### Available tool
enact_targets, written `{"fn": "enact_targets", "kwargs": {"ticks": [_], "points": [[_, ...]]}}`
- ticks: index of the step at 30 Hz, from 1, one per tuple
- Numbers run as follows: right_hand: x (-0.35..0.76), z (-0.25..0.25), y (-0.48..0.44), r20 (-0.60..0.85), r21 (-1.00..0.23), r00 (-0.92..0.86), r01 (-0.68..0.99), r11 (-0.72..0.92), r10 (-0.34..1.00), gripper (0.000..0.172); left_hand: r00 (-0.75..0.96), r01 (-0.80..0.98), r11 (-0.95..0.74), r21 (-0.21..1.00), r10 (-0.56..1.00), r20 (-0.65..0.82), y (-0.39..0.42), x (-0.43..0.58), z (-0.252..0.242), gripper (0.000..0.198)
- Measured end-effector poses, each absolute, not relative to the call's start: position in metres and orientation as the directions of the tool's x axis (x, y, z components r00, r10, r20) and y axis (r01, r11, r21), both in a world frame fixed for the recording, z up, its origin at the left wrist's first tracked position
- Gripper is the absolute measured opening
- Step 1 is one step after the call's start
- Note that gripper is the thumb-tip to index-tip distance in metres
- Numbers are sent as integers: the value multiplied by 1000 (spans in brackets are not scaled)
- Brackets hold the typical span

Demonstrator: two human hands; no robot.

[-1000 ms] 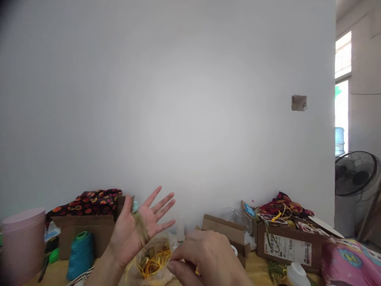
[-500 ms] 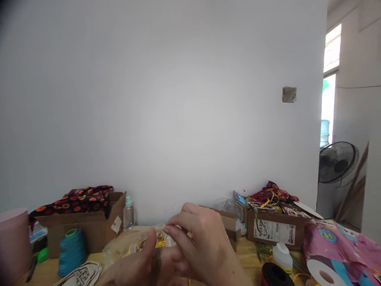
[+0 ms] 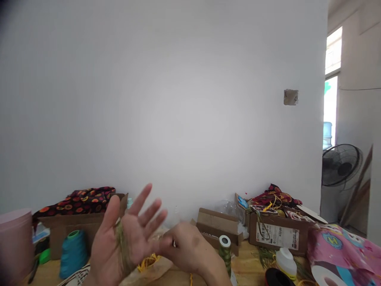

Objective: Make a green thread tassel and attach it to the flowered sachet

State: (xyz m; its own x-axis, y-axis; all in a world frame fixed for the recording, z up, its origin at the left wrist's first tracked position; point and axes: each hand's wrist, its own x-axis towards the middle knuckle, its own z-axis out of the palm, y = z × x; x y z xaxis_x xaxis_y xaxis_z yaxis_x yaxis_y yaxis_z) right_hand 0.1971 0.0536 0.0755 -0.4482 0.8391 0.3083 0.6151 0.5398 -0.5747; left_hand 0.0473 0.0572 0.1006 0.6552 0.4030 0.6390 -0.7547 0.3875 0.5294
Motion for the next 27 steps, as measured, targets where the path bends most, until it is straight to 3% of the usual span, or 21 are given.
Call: {"fn": "enact_targets", "kwargs": {"ticks": [2, 5, 11, 14, 19, 22, 27], "points": [[194, 72, 55, 341, -528, -455, 631, 568, 823, 16, 529, -847, 290, 446, 544, 651, 70, 40, 105, 57], [191, 73, 51, 376, -472, -475, 640, 606, 796, 14, 380, -902, 128, 412, 690, 617, 87, 30, 104, 47], [195, 93, 31, 383, -332, -598, 622, 709, 704, 13, 231, -856, -80, 511, 825, 516, 105, 20, 96, 44], [198, 103, 18, 437, -241, -638, 596, 766, 634, 19, 289, -806, -39, 591, 845, 450, 103, 26, 95, 47], [198, 108, 9, 562, -159, -606, 589, 792, 563, 23, 587, -641, 176, 747, 740, 329, 94, 45, 89, 73], [200, 108, 11, 569, -194, -534, 652, 733, 626, 22, 683, -571, 218, 791, 661, 311, 91, 52, 83, 79], [208, 111, 11, 525, -267, -411, 752, 603, 745, 19, 677, -604, 266, 751, 668, 308, 90, 54, 84, 65]]}}
